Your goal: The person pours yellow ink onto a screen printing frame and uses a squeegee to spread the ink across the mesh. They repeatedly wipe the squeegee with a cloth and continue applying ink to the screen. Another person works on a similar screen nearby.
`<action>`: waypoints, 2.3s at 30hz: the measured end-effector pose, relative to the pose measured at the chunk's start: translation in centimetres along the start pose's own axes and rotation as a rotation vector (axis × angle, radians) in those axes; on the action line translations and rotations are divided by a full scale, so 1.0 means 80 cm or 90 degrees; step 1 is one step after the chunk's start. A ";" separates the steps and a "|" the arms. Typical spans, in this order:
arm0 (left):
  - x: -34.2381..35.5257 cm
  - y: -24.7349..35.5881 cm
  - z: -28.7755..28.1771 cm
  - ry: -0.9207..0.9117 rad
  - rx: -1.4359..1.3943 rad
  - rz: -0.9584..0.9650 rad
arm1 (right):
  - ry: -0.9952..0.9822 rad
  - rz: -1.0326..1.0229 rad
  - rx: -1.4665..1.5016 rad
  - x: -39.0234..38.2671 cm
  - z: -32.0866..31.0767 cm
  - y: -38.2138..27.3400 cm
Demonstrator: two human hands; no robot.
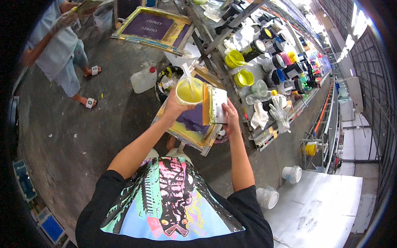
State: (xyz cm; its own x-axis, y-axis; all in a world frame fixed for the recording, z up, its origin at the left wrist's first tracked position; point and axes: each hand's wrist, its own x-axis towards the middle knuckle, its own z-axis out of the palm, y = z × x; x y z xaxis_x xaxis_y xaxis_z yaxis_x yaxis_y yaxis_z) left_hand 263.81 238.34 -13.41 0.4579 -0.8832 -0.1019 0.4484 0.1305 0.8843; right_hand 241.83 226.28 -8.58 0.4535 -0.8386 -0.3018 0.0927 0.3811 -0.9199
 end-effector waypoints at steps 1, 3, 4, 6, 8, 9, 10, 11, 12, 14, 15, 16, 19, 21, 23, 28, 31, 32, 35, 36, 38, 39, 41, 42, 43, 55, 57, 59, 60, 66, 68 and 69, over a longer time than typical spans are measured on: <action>0.005 0.006 0.001 0.003 -0.002 0.010 | 0.000 0.007 -0.020 -0.001 -0.005 0.000; 0.016 0.016 -0.001 0.011 -0.005 0.031 | -0.002 0.022 -0.059 -0.008 -0.009 0.000; 0.018 0.018 0.000 0.023 0.035 0.071 | -0.028 0.023 -0.048 -0.007 -0.014 0.001; 0.023 0.018 0.001 0.026 0.043 0.114 | -0.045 0.033 -0.054 -0.010 -0.015 -0.006; 0.029 0.014 0.000 0.029 0.045 0.139 | -0.056 0.037 -0.059 -0.014 -0.014 -0.013; 0.032 0.013 0.000 0.030 0.043 0.143 | -0.058 0.036 -0.059 -0.015 -0.014 -0.015; 0.033 0.012 0.001 0.032 0.041 0.147 | -0.061 0.034 -0.059 -0.016 -0.015 -0.017; 0.034 0.011 0.001 0.032 0.045 0.154 | -0.049 0.036 -0.057 -0.018 -0.016 -0.018; 0.034 0.013 0.002 0.033 0.049 0.160 | -0.037 0.039 -0.055 -0.019 -0.018 -0.018; 0.033 0.018 0.004 0.035 0.058 0.164 | -0.019 0.032 -0.051 -0.023 -0.022 -0.017; 0.033 0.019 0.003 0.037 0.063 0.161 | -0.013 0.024 -0.049 -0.024 -0.024 -0.016; 0.032 0.021 0.002 0.039 0.069 0.159 | -0.008 0.016 -0.047 -0.026 -0.026 -0.015; 0.023 0.027 0.002 0.002 0.007 0.118 | 0.060 -0.085 -0.011 -0.035 -0.028 -0.017; 0.006 0.043 -0.004 -0.028 -0.057 -0.007 | 0.085 -0.122 0.059 -0.050 -0.019 -0.025; -0.002 0.048 -0.003 -0.058 -0.074 -0.053 | 0.134 -0.221 0.092 -0.053 -0.015 -0.024; 0.001 0.045 0.020 -0.105 -0.066 -0.051 | 0.194 -0.445 0.060 -0.078 0.026 -0.039; 0.007 0.060 0.047 -0.110 -0.077 -0.046 | 0.181 -0.515 -0.027 -0.094 0.030 -0.037; 0.012 0.063 0.053 -0.111 -0.069 -0.042 | 0.214 -0.544 -0.050 -0.098 0.036 -0.038; 0.028 0.055 0.067 -0.099 -0.024 -0.023 | 0.215 -0.555 -0.085 -0.108 0.040 -0.040; 0.030 0.053 0.071 -0.093 -0.005 -0.020 | 0.221 -0.559 -0.088 -0.109 0.042 -0.040; 0.033 0.050 0.078 -0.084 0.003 -0.023 | 0.233 -0.567 -0.093 -0.111 0.049 -0.042; 0.032 0.051 0.082 -0.085 -0.009 -0.029 | 0.251 -0.563 -0.127 -0.112 0.044 -0.037; 0.031 0.053 0.090 -0.076 0.006 -0.011 | 0.286 -0.554 -0.197 -0.112 0.028 -0.024; 0.032 0.052 0.091 -0.063 0.034 0.013 | 0.291 -0.559 -0.225 -0.113 0.028 -0.021; 0.032 0.051 0.092 -0.049 0.063 0.037 | 0.295 -0.565 -0.253 -0.114 0.028 -0.019; 0.006 0.076 0.088 -0.068 -0.055 0.103 | 0.337 -0.553 -0.275 -0.105 0.040 -0.025; 0.001 0.086 0.085 -0.066 -0.121 0.115 | 0.342 -0.550 -0.246 -0.102 0.041 -0.026; -0.002 0.093 0.080 -0.062 -0.153 0.086 | 0.328 -0.550 -0.221 -0.100 0.041 -0.025; -0.003 0.094 0.075 -0.060 -0.153 0.051 | 0.316 -0.551 -0.205 -0.098 0.041 -0.025; 0.007 0.063 0.063 -0.032 -0.048 -0.028 | 0.277 -0.562 -0.152 -0.092 0.048 -0.025; 0.013 0.052 0.063 -0.024 -0.033 -0.021 | 0.257 -0.564 -0.119 -0.096 0.060 -0.030; 0.016 0.048 0.063 -0.024 -0.041 -0.010 | 0.251 -0.566 -0.091 -0.099 0.068 -0.034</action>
State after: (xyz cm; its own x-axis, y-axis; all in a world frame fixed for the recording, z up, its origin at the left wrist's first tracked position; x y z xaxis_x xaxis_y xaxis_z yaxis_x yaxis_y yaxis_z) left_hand 262.26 235.42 -7.88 0.4219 -0.9014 -0.0970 0.5044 0.1445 0.8513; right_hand 242.84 234.03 -2.34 -0.0605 -0.8768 0.4770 0.1368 -0.4806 -0.8662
